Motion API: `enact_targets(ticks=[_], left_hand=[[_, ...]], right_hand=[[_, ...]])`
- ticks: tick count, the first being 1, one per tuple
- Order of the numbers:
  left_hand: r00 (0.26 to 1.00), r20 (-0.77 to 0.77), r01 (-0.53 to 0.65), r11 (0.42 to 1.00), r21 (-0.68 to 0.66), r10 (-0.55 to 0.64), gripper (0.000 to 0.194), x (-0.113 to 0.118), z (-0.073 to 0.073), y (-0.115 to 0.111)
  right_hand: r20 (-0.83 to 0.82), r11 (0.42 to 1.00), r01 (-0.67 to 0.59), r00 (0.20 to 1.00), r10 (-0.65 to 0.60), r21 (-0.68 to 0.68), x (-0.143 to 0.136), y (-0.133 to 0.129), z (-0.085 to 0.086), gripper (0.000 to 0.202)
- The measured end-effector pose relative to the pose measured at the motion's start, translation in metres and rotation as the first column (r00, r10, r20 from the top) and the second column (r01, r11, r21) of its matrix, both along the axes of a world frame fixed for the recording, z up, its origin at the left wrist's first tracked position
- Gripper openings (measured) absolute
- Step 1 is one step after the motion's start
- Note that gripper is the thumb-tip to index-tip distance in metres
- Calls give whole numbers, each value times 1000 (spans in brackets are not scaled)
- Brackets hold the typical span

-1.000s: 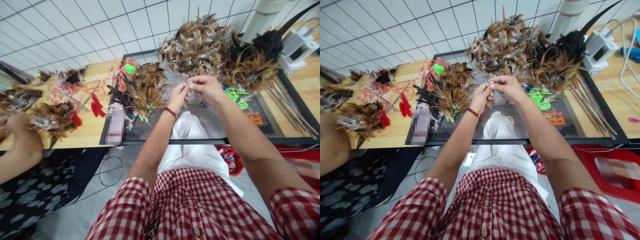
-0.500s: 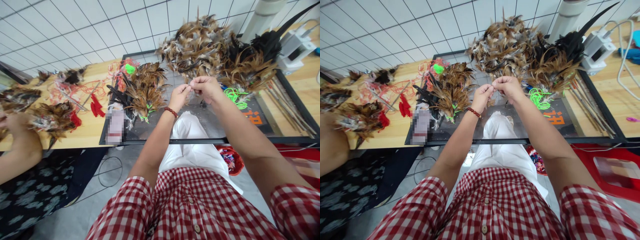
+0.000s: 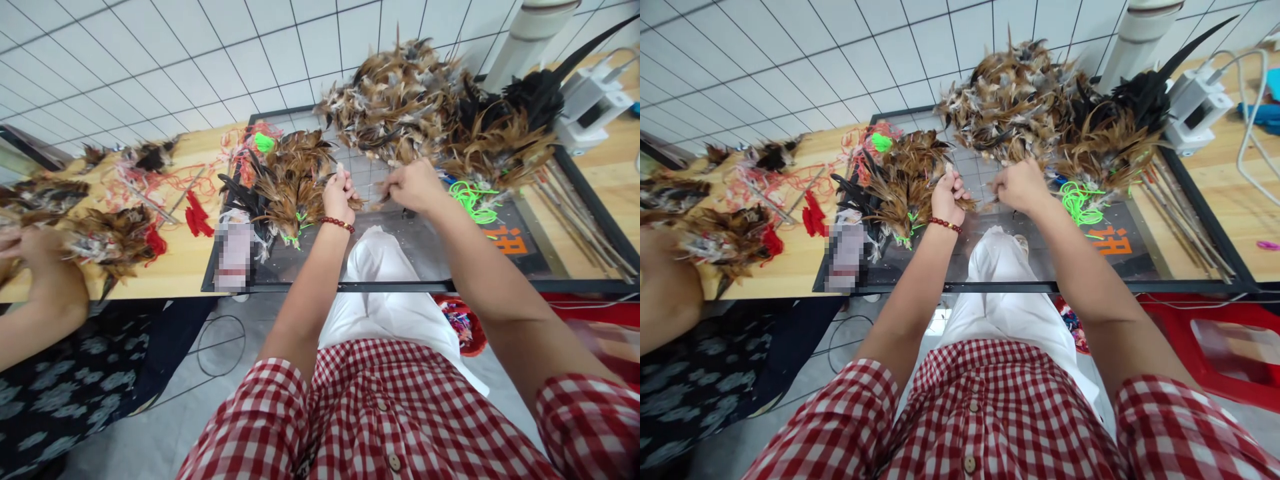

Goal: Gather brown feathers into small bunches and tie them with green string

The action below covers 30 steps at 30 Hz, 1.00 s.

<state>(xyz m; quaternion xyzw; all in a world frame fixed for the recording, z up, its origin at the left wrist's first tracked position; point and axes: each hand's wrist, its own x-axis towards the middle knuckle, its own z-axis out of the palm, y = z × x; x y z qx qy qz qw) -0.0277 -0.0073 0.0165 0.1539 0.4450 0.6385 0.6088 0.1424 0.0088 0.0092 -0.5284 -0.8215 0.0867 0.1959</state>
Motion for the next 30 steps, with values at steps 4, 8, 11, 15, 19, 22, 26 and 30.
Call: enact_targets(ticks=[4,8,11,15,19,22,26,30], left_hand=[[1000,-12,-2,1000,-7,2,31,2,-2,0],[999,-26,20,1000,8,-19,32,3,-4,1],[1000,-25,19,1000,14,-19,34,3,-4,1],[1000,-24,5,1000,-2,-5,36,4,-3,-1],[999,-34,11,1000,-13,-11,36,6,-2,-2],[998,-50,22,1000,-18,-23,35,6,-2,-3],[996,-66,65,998,0,-65,31,9,-2,-5],[996,-35,86,995,42,-85,28,12,-4,-5]], right_hand=[[-156,983,133,981,-113,124,7,-5,-2,34],[-167,986,116,981,-94,121,-5,-6,-11,43],[-280,985,125,956,-88,117,-8,-4,-12,46],[-299,960,243,935,-194,137,3,1,-15,40],[-155,928,305,948,-277,214,9,8,-28,44],[-132,927,292,955,-267,236,7,13,-36,43],[-253,938,306,932,-259,166,-2,7,-26,36],[-329,966,242,923,-201,90,-18,-13,-5,25]])
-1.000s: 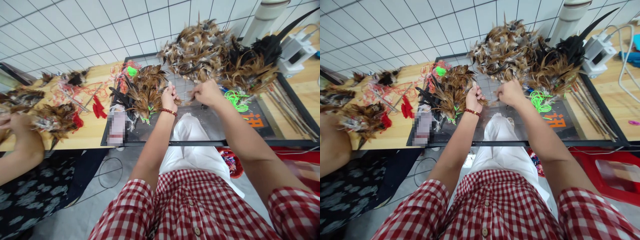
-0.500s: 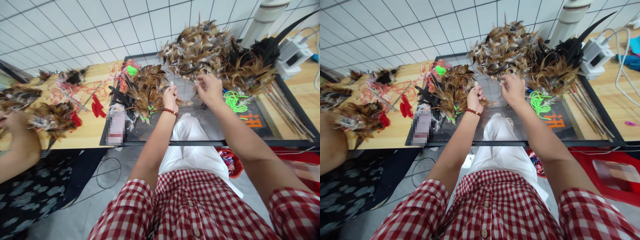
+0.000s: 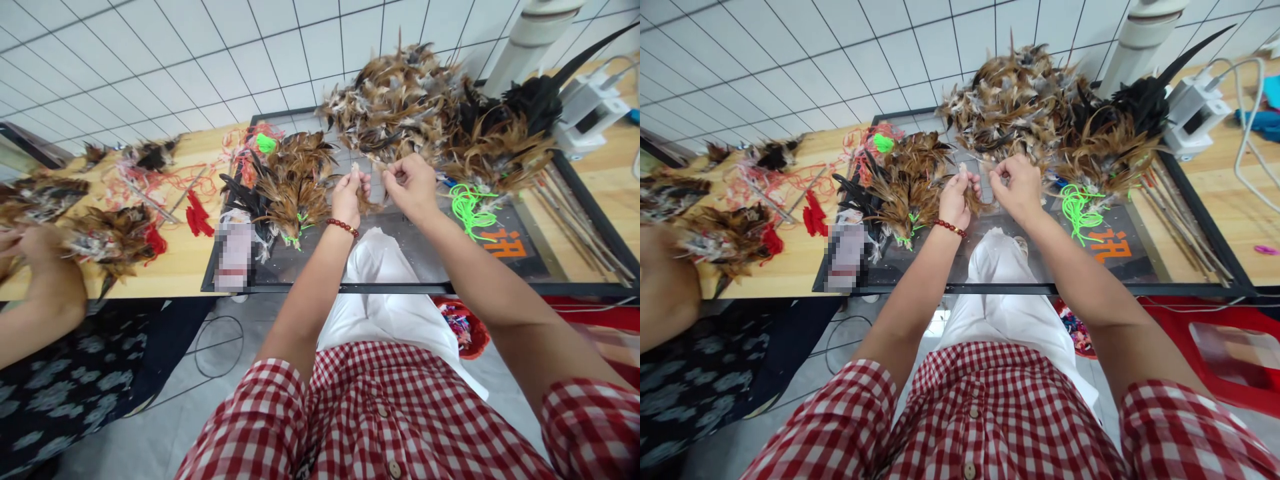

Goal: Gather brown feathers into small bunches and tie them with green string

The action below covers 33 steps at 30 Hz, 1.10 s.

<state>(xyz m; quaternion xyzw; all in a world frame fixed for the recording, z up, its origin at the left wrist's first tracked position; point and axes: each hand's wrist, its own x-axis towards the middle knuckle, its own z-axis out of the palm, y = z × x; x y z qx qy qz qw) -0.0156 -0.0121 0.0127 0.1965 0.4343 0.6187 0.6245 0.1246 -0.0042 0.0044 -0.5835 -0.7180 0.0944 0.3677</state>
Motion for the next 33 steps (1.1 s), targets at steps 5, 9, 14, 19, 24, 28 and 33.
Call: enact_targets(ticks=[5,9,14,19,24,28,33], left_hand=[[997,72,33,998,46,-36,28,2,-1,1],[995,75,56,997,56,-60,21,0,-1,1],[985,104,134,989,59,-139,19,1,3,-4],[962,45,267,962,59,-270,21,5,3,-11],[969,-101,232,972,39,-227,28,6,-1,-9],[952,-227,225,973,54,-207,31,8,-2,-8],[923,-286,290,954,77,-258,26,10,-3,-10]], right_hand=[[60,992,-125,990,126,-12,-19,-21,8,17],[-90,983,-181,979,181,-1,-18,-18,5,20],[-567,970,-242,799,201,3,-11,1,-2,38],[-677,944,-330,699,229,-22,-7,7,-3,37],[-636,974,-222,745,203,50,-2,8,2,19],[-602,980,-195,776,185,49,2,7,6,12],[-630,973,-224,748,209,56,7,17,-1,18]])
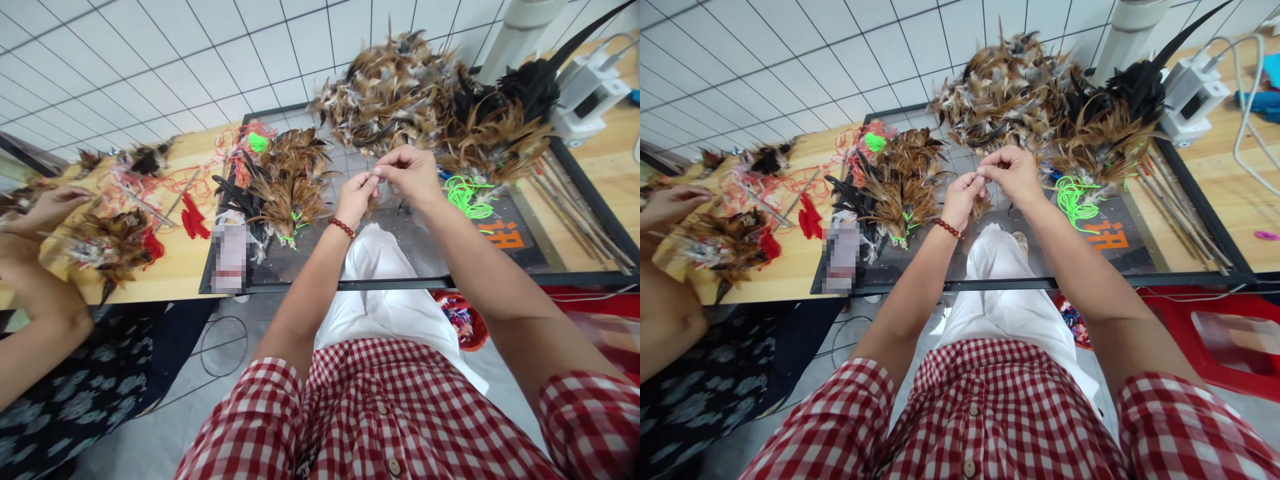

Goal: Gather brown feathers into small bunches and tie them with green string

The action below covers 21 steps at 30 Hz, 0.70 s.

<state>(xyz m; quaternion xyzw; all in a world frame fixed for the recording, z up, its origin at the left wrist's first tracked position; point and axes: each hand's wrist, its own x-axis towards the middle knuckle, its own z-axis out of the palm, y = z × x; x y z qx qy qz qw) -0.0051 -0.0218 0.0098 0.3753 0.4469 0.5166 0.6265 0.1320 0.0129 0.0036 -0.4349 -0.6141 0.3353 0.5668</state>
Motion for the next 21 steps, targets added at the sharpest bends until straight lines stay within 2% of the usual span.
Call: enact_targets(ticks=[3,7,12,17,19,21], left_hand=[[1000,31,-1,1000,-23,2,26,-1,1,0],[999,38,-3,1000,9,3,25,-2,2,-1],[997,42,67,997,26,-68,28,-3,4,-3],[989,15,150,988,23,-150,28,-5,4,-2],[993,10,116,993,21,-116,27,-7,3,0],[999,34,23,999,38,-24,24,-10,2,4]], right_hand=[[-93,998,3,996,-9,-65,4,9,-8,36],[-162,976,-122,982,93,-181,4,8,-6,52],[-156,958,-225,968,198,-177,-4,-9,8,51],[-134,962,-225,970,205,-155,-7,-13,10,50],[-77,977,-170,984,161,-131,-6,-10,8,50],[-12,995,-57,998,56,-87,-4,-5,5,47]])
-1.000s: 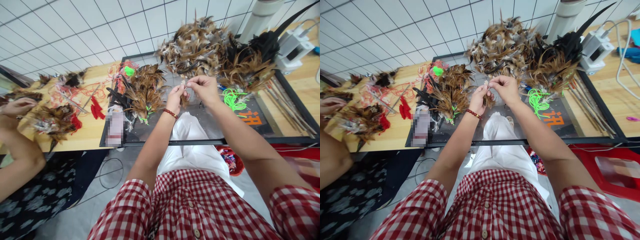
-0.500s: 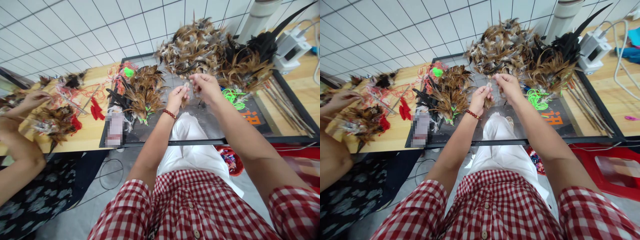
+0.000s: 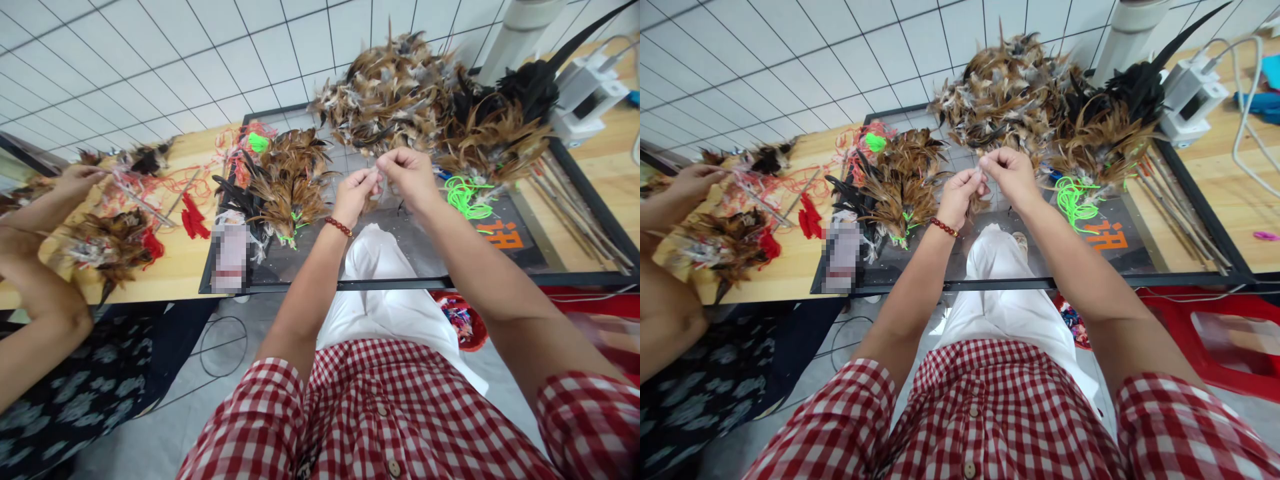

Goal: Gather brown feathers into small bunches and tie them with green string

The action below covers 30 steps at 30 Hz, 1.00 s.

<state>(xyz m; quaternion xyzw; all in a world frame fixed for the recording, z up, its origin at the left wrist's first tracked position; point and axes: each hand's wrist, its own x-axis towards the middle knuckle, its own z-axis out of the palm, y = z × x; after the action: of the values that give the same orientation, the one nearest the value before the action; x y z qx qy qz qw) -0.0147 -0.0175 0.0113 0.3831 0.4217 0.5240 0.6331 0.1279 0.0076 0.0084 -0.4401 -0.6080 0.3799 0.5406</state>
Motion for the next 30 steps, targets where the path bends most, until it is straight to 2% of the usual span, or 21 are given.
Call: enact_targets(ticks=[2,3,6,9,12,13,15,18,20,23,26,30], left_hand=[[994,47,-102,994,26,101,22,-4,0,4],[987,70,-145,989,35,142,22,-7,0,6],[966,103,-241,970,31,237,22,-12,1,11],[950,95,-301,954,4,299,21,-13,4,11],[944,89,-316,948,-22,317,19,-10,9,9],[944,88,-315,948,-33,317,18,-10,9,8],[949,79,-303,952,-52,306,18,-8,10,7],[970,44,-233,968,-90,238,21,-5,6,4],[985,36,-161,980,-114,166,23,-3,3,2],[992,87,-82,989,-124,93,23,0,1,0],[985,156,-55,990,-130,75,19,0,2,1],[982,158,-79,983,-166,105,21,-1,1,3]], right_hand=[[77,997,67,995,-69,34,3,4,-3,43],[130,998,59,989,-63,36,5,6,-3,40],[329,998,-67,942,61,6,9,5,-5,28],[523,984,-180,838,154,-2,9,-1,-7,21],[685,979,-205,716,133,24,7,-3,-12,17],[706,982,-186,701,103,42,7,-3,-13,11],[666,989,-100,746,0,112,10,0,-14,12],[440,968,98,877,-193,229,14,0,-6,24],[350,956,127,911,-218,264,13,-5,2,28],[446,943,-24,885,-136,333,6,-16,8,29],[619,903,-192,779,-98,384,-2,-22,9,33],[759,874,-299,641,-113,383,-3,-24,11,41]])
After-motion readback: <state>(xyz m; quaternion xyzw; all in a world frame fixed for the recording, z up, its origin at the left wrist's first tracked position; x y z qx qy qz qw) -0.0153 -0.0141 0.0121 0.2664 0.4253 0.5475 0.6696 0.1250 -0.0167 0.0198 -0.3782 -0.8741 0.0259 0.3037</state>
